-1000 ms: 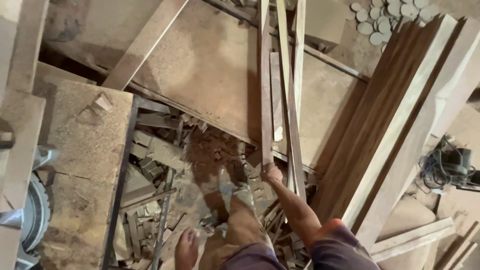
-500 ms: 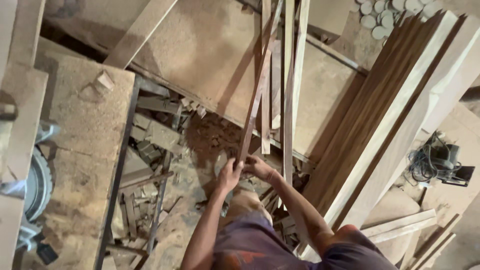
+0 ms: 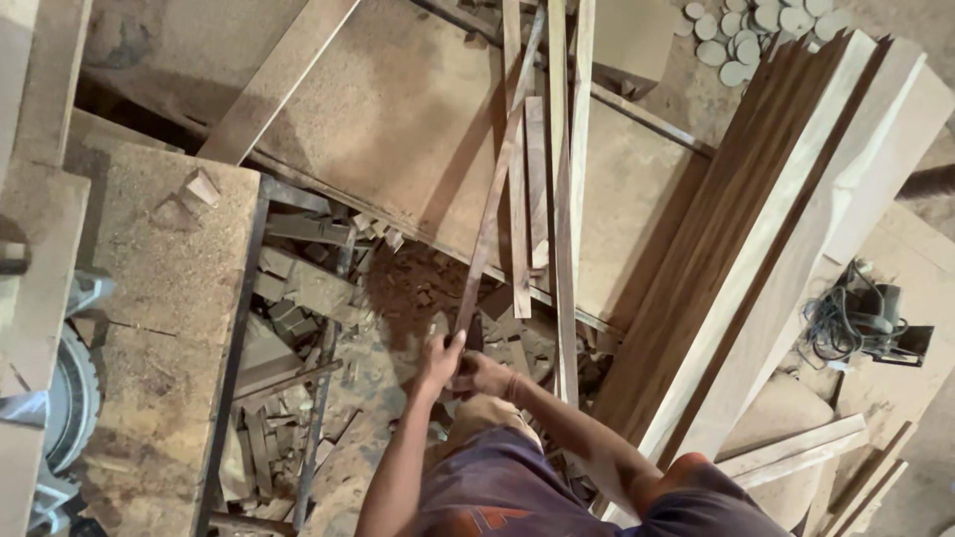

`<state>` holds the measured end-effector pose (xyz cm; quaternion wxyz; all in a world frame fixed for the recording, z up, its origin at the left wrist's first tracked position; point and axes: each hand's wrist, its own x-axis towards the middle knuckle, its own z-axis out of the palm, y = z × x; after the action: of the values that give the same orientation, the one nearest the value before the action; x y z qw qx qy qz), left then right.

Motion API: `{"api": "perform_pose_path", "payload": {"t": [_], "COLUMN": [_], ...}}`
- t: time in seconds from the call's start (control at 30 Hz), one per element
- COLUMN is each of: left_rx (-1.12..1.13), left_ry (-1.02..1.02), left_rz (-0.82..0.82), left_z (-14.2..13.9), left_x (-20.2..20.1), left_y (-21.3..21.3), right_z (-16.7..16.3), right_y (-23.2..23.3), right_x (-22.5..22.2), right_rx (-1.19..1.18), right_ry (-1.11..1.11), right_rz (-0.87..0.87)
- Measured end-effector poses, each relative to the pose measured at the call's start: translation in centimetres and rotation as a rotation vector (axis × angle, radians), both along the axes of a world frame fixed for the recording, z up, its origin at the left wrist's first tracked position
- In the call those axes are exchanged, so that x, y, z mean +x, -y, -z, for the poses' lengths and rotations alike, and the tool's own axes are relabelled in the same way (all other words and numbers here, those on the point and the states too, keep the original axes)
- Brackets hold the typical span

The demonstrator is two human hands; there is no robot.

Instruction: The person cuts long wooden strips on a workbench using a handheld circular saw, holding each strip steady with one hand while guiding the saw along the wood. After several cuts, the person picks up cut pieces and offcuts, moves them aside, and repositions new strips on the bench to continue cutting.

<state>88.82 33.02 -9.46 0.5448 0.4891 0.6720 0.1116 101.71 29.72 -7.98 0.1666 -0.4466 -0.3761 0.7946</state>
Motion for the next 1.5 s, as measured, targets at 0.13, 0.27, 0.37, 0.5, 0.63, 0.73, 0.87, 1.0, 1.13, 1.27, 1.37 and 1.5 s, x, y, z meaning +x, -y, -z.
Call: {"api": "perform_pose_path", "payload": {"t": [0.13,0.27,0.37,0.5,0.63,0.73,0.87,1.0,1.13,1.27,1.37,1.5], "left_rx": [-0.030,0.018,-0.066,-0.190,-0.013,0.081,0.036,-0.074,0.145,0.300,0.093,0.080], "left_ry": [0.084,0.109,0.116,0.246,0.116,0.029,0.057,0.194,0.134,-0.013,-0.169,-0.285], "left_rz": [-0.026,-0.101,-0.097,-0.227,-0.049,-0.014,-0.062,-0.096,0.151,0.193,0.130,0.118], "left_z": [0.0,0.1,0.1,0.3,0.5,0.1,-1.6,-2.4,-1.3,-0.5,-0.2,-0.1], "left_x": [-1.7,-3.2,-4.3,-3.8,-1.9,-0.9,-0.2,1.8,2.2,-0.9,-4.2,-7.7], "left_y": [2.2,4.7,6.3,8.0,8.8,9.6,10.7,10.5,8.5,8.5,9.7,11.6], "right_z": [0.6,0.8,0.7,0.8,0.9,0.4,-0.9,-1.1,0.4,1.8,2.8,4.3], "right_y": [1.0,0.3,-1.0,-3.4,-5.7,-6.5,-5.4,-5.4,-7.5,-6.7,-3.6,-0.8], "right_x": [-0.1,0.8,1.6,1.2,-0.2,-1.2,-1.1,1.7,8.3,16.0,19.4,20.7], "right_rx": [0.163,0.033,-0.091,-0.312,-0.209,-0.386,-0.234,-0.053,0.118,0.021,-0.015,-0.188], "right_ry": [0.066,0.127,0.157,0.004,-0.103,0.084,0.148,0.452,0.701,1.085,1.317,1.369], "right_rz": [-0.225,-0.222,0.011,0.489,0.806,1.095,1.088,0.999,0.993,0.824,0.730,0.598]}}
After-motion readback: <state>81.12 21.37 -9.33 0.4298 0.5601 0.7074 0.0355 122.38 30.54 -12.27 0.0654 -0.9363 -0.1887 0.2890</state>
